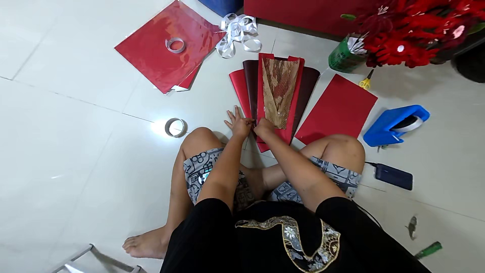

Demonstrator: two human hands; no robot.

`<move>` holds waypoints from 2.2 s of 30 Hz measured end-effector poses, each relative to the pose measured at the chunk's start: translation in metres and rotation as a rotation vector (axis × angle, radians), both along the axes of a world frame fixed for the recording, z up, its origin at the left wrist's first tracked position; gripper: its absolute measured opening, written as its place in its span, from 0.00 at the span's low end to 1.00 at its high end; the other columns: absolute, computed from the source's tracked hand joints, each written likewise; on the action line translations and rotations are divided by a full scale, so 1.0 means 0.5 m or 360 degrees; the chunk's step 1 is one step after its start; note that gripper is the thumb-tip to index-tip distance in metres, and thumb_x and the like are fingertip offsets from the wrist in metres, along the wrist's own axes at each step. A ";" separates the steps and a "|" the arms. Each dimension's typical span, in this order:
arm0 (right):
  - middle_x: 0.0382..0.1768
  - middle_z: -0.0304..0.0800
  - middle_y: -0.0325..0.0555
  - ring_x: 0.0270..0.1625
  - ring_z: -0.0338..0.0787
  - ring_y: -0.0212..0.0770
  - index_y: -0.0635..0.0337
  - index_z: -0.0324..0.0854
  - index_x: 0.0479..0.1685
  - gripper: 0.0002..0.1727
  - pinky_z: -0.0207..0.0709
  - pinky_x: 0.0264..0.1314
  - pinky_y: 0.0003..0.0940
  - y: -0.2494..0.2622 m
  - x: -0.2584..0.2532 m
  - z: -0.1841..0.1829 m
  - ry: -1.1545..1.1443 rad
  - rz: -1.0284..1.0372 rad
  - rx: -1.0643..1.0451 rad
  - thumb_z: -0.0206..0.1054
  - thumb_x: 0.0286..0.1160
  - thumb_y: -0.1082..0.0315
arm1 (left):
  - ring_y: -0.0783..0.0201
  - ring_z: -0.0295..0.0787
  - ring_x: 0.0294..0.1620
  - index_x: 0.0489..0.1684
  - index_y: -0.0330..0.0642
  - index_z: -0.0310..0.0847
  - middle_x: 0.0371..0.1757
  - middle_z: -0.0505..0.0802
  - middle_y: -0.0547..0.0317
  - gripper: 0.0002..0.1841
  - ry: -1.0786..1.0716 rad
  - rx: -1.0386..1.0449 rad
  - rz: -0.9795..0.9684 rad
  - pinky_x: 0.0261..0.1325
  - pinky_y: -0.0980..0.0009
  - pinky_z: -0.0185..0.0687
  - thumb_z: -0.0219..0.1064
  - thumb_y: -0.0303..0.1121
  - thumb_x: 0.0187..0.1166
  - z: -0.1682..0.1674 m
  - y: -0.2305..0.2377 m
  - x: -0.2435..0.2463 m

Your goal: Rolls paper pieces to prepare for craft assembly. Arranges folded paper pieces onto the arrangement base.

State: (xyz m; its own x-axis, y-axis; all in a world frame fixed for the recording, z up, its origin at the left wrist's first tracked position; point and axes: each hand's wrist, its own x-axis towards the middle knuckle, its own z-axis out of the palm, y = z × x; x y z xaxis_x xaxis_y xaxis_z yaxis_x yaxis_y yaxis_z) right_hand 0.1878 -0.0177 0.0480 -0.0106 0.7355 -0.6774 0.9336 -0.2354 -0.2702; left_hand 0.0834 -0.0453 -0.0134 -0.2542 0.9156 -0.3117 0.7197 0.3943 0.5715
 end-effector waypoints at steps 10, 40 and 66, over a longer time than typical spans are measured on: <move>0.69 0.84 0.66 0.73 0.85 0.61 0.70 0.70 0.78 0.34 0.77 0.74 0.62 0.001 0.020 -0.010 -0.0041 0.0150 -0.0046 0.69 0.80 0.55 | 0.29 0.17 0.95 0.50 0.72 0.96 0.99 0.38 0.50 0.09 -0.0009 -0.0001 -0.0006 0.79 0.15 0.17 0.73 0.44 0.79 0.001 -0.001 -0.001; 0.59 0.90 0.64 0.57 0.92 0.56 0.69 0.82 0.68 0.19 0.84 0.63 0.56 0.030 0.441 0.173 0.0776 -0.0508 0.0843 0.59 0.90 0.64 | 0.33 0.32 0.96 0.74 0.38 0.74 0.94 0.49 0.29 0.42 0.0079 0.0007 0.0434 0.85 0.22 0.34 0.85 0.51 0.61 0.017 -0.010 0.016; 0.84 0.68 0.60 0.84 0.70 0.53 0.68 0.61 0.86 0.37 0.68 0.81 0.54 0.068 0.871 0.062 0.0907 -0.2478 0.1020 0.70 0.81 0.63 | 0.32 0.32 0.96 0.75 0.35 0.72 0.93 0.50 0.28 0.44 0.0036 0.0087 0.0442 0.82 0.19 0.33 0.87 0.46 0.58 0.005 -0.008 0.014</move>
